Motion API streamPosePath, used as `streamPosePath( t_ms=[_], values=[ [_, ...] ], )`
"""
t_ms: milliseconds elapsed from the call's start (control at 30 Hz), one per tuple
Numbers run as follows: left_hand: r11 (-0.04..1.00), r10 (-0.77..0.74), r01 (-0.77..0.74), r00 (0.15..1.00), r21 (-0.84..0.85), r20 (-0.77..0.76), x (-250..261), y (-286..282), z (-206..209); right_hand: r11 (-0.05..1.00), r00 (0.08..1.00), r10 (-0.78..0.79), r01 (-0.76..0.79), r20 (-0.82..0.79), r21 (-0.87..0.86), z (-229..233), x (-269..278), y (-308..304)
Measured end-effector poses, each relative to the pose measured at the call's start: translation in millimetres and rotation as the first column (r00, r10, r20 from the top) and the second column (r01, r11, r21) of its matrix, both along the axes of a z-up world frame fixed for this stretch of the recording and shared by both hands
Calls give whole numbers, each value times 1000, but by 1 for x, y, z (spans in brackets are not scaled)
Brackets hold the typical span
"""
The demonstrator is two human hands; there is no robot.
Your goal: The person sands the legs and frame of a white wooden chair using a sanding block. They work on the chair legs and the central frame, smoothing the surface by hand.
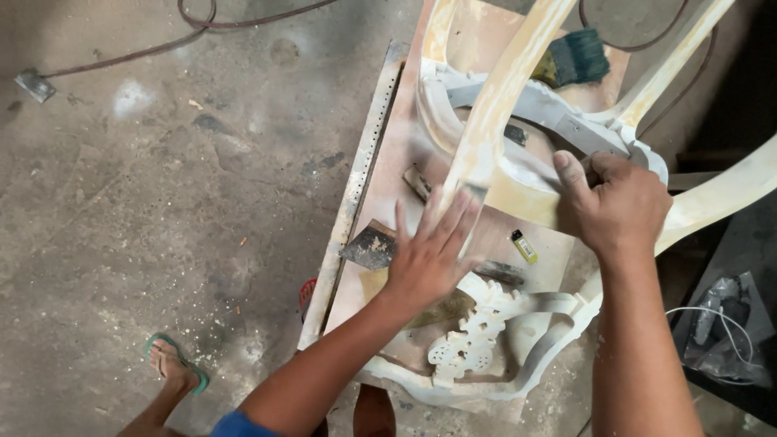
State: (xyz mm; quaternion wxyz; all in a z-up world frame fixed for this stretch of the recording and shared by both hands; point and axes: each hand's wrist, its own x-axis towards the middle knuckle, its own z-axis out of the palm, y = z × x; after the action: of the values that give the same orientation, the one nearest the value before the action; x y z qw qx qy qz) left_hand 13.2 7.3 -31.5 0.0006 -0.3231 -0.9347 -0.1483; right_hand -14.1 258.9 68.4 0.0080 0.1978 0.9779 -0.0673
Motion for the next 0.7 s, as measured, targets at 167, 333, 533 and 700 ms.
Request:
streamPosePath(
  t_ms=[167, 333, 533, 700],
  values=[
    [985, -9, -14, 991, -170, -135, -45, 21, 51, 993, 1000, 30, -30, -1, 116, -6, -1, -2],
    [989, 25, -51, 983, -138, -182, -27, 12, 27, 997, 1000, 16, -14, -14, 80, -6, -2, -5],
    [979, 59, -95, 979, -181, -194, -68, 25, 63, 996, 1000, 11, -10, -17, 89, -3, -5, -11],
    [978, 29, -44, 997, -205, -74, -25, -3, 15, 998, 998, -10, 6, 65, 58, 1, -7, -11]
  ],
)
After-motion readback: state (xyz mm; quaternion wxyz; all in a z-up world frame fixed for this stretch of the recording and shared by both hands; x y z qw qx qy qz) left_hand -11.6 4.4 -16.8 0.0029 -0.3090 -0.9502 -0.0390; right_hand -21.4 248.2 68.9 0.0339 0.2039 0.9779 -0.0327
